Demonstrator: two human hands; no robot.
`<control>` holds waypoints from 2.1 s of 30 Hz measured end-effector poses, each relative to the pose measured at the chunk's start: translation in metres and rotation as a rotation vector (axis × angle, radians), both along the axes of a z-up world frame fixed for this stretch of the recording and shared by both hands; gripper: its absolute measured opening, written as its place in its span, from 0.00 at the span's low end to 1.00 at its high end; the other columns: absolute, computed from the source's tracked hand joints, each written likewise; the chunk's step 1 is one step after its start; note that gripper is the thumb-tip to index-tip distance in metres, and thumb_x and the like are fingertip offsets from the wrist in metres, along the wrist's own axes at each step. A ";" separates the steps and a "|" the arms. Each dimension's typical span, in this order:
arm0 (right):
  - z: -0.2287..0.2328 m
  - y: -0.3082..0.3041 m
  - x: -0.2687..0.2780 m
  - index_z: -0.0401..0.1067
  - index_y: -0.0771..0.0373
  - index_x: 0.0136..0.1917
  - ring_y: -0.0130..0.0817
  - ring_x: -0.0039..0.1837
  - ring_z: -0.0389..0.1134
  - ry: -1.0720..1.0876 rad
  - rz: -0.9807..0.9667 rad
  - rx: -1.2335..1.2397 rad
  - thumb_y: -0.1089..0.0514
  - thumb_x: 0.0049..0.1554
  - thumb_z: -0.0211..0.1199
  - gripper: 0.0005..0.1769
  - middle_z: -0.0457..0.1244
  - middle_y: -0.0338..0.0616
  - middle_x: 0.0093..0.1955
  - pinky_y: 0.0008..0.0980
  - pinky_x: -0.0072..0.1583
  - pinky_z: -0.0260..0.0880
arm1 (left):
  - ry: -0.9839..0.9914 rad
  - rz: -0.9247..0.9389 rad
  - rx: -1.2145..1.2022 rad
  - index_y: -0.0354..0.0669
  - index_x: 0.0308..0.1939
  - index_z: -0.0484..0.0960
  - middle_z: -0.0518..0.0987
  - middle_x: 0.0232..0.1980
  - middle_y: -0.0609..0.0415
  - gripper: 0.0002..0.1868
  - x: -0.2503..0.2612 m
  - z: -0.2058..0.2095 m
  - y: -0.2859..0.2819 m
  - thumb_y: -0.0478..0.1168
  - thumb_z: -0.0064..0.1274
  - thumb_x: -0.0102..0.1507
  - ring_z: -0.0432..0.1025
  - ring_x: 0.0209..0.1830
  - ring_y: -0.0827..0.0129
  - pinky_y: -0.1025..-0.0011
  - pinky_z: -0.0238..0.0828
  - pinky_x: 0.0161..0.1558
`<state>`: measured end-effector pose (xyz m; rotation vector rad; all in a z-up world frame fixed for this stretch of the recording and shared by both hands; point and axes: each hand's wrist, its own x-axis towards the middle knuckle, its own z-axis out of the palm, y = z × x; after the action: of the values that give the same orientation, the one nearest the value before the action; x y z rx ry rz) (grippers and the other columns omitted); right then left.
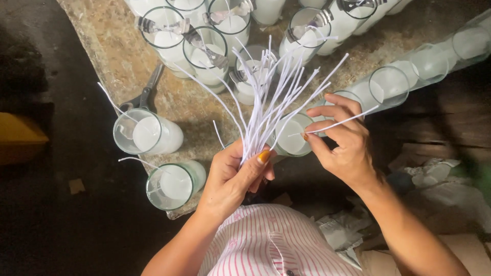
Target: The person is inserting candle wicks into glass jars that have already been filled with wax.
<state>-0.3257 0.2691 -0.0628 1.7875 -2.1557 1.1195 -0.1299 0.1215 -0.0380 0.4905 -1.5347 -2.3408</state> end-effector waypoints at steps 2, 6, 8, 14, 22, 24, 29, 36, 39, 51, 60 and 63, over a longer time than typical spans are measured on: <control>-0.007 0.002 -0.003 0.77 0.63 0.42 0.57 0.69 0.63 -0.021 -0.017 0.005 0.70 0.54 0.71 0.06 0.69 0.47 0.54 0.48 0.70 0.65 | 0.058 0.030 0.012 0.35 0.42 0.80 0.79 0.27 0.49 0.12 -0.002 -0.009 0.001 0.43 0.50 0.70 0.64 0.17 0.78 0.80 0.63 0.22; -0.010 0.002 -0.003 0.78 0.59 0.43 0.54 0.70 0.64 -0.054 -0.038 0.017 0.68 0.52 0.74 0.08 0.69 0.41 0.54 0.46 0.71 0.64 | 0.120 0.068 0.022 0.32 0.42 0.81 0.81 0.26 0.45 0.10 -0.003 -0.015 0.003 0.38 0.51 0.69 0.67 0.16 0.78 0.80 0.65 0.22; -0.011 0.002 -0.003 0.78 0.59 0.42 0.53 0.70 0.64 -0.057 -0.036 0.019 0.68 0.52 0.74 0.08 0.69 0.41 0.54 0.46 0.71 0.64 | 0.120 0.070 0.021 0.32 0.41 0.81 0.81 0.26 0.45 0.10 -0.002 -0.015 0.004 0.38 0.51 0.69 0.67 0.16 0.78 0.80 0.65 0.22; -0.018 0.004 -0.005 0.78 0.58 0.42 0.53 0.71 0.64 -0.058 -0.039 0.026 0.67 0.53 0.74 0.07 0.69 0.40 0.54 0.46 0.71 0.63 | 0.118 0.067 0.017 0.32 0.41 0.81 0.81 0.26 0.45 0.10 -0.001 -0.016 0.003 0.38 0.51 0.70 0.67 0.16 0.77 0.80 0.65 0.21; -0.025 0.004 -0.010 0.79 0.58 0.40 0.53 0.72 0.63 -0.022 -0.039 0.055 0.65 0.52 0.75 0.06 0.69 0.41 0.55 0.47 0.73 0.61 | 0.108 0.078 0.017 0.32 0.41 0.81 0.81 0.26 0.45 0.10 0.001 -0.016 0.005 0.38 0.51 0.69 0.67 0.16 0.77 0.80 0.65 0.22; -0.019 0.002 -0.009 0.78 0.61 0.40 0.57 0.73 0.62 0.037 -0.031 0.103 0.65 0.51 0.76 0.06 0.68 0.45 0.57 0.51 0.72 0.60 | 0.104 0.077 0.012 0.31 0.42 0.81 0.81 0.27 0.45 0.10 0.001 -0.015 0.005 0.38 0.51 0.70 0.67 0.16 0.78 0.79 0.65 0.22; -0.020 -0.010 -0.017 0.80 0.58 0.38 0.65 0.77 0.55 0.055 -0.007 0.253 0.62 0.48 0.77 0.06 0.66 0.49 0.65 0.55 0.73 0.58 | 0.090 0.068 -0.002 0.32 0.41 0.81 0.81 0.26 0.45 0.10 -0.001 -0.012 0.005 0.38 0.52 0.69 0.67 0.16 0.78 0.80 0.65 0.22; -0.032 -0.022 -0.019 0.80 0.59 0.35 0.73 0.80 0.46 0.059 0.009 0.431 0.60 0.47 0.75 0.05 0.62 0.52 0.74 0.60 0.71 0.56 | 0.078 0.068 -0.002 0.33 0.40 0.81 0.81 0.26 0.46 0.10 0.000 -0.009 0.006 0.38 0.52 0.69 0.67 0.16 0.78 0.80 0.65 0.22; -0.034 -0.025 -0.015 0.82 0.51 0.34 0.69 0.83 0.41 0.079 -0.069 0.579 0.54 0.47 0.75 0.03 0.58 0.40 0.80 0.62 0.73 0.53 | 0.053 0.068 0.002 0.33 0.40 0.81 0.81 0.26 0.46 0.10 0.001 -0.008 0.007 0.39 0.52 0.69 0.67 0.17 0.78 0.80 0.65 0.23; 0.045 -0.005 -0.005 0.83 0.63 0.48 0.61 0.82 0.51 0.023 -0.141 0.292 0.68 0.53 0.71 0.09 0.63 0.59 0.74 0.54 0.77 0.57 | -0.028 -0.032 -0.022 0.38 0.45 0.80 0.78 0.28 0.54 0.15 0.001 0.001 0.004 0.47 0.50 0.70 0.62 0.19 0.77 0.81 0.60 0.23; 0.040 0.020 0.004 0.76 0.66 0.44 0.39 0.65 0.71 -0.866 0.101 0.029 0.67 0.54 0.68 0.03 0.71 0.48 0.53 0.37 0.72 0.68 | -0.025 -0.102 -0.176 0.46 0.45 0.79 0.79 0.31 0.60 0.15 -0.032 0.001 0.037 0.52 0.46 0.70 0.66 0.22 0.78 0.79 0.63 0.27; 0.048 0.030 -0.017 0.75 0.65 0.47 0.40 0.67 0.70 -0.885 0.103 0.013 0.67 0.58 0.65 0.03 0.69 0.50 0.58 0.37 0.73 0.68 | -0.033 -0.047 -0.210 0.47 0.35 0.78 0.77 0.29 0.64 0.14 -0.050 -0.002 0.048 0.50 0.48 0.70 0.64 0.24 0.82 0.80 0.60 0.27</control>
<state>-0.3431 0.2988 -0.0146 1.5756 -2.4667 2.2470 -0.1801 0.1695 -0.0398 0.4480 -1.8009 -2.1809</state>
